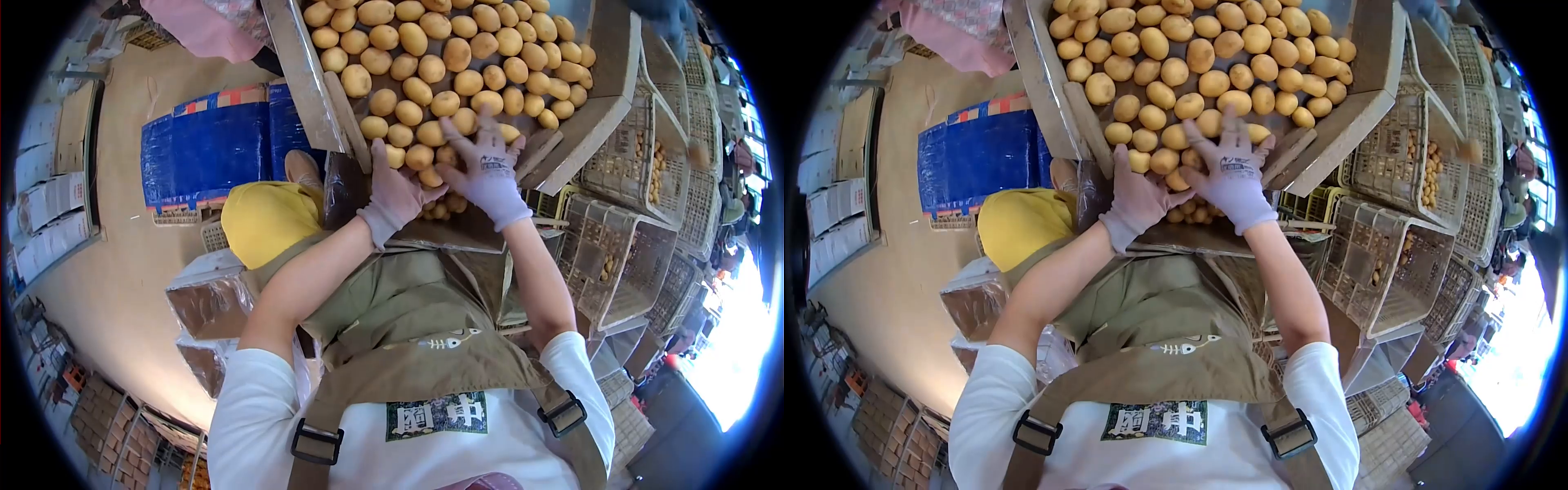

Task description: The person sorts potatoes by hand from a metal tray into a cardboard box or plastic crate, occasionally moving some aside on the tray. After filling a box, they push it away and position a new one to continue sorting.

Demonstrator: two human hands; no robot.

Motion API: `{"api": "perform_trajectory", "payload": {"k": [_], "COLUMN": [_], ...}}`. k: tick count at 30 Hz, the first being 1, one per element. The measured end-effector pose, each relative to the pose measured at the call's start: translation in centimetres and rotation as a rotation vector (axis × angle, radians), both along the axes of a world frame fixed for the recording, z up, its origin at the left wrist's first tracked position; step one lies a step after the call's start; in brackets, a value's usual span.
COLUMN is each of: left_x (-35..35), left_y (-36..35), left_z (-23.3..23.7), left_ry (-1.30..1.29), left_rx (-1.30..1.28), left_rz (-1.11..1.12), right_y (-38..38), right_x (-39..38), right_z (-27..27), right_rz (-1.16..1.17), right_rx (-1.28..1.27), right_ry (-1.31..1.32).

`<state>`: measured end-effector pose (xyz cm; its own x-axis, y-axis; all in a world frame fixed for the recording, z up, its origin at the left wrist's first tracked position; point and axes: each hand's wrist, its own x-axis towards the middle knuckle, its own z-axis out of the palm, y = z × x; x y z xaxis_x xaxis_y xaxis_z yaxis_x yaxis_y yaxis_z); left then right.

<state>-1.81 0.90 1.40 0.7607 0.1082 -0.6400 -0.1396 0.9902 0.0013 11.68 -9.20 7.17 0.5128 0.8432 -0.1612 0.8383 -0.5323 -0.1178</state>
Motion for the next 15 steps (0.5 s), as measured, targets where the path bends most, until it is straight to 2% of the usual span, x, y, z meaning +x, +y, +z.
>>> {"api": "perform_trajectory", "payload": {"k": [1, 4, 15], "left_x": [-0.2, 0.1, 0.0], "left_y": [0.4, 0.0, -0.3], "left_z": [-0.4, -0.6, -1.1], "left_ry": [-0.224, -0.134, -0.153], "left_rx": [-0.027, -0.079, -0.08], "left_rz": [-0.048, -0.006, -0.001], "right_y": [-0.4, -1.6, -1.2], "right_x": [0.1, 0.7, 0.3], "right_z": [0.1, -0.1, -0.7], "right_rz": [0.099, 0.094, 0.078], "right_rx": [-0.036, -0.069, -0.041], "right_ry": [0.059, 0.122, 0.051]}}
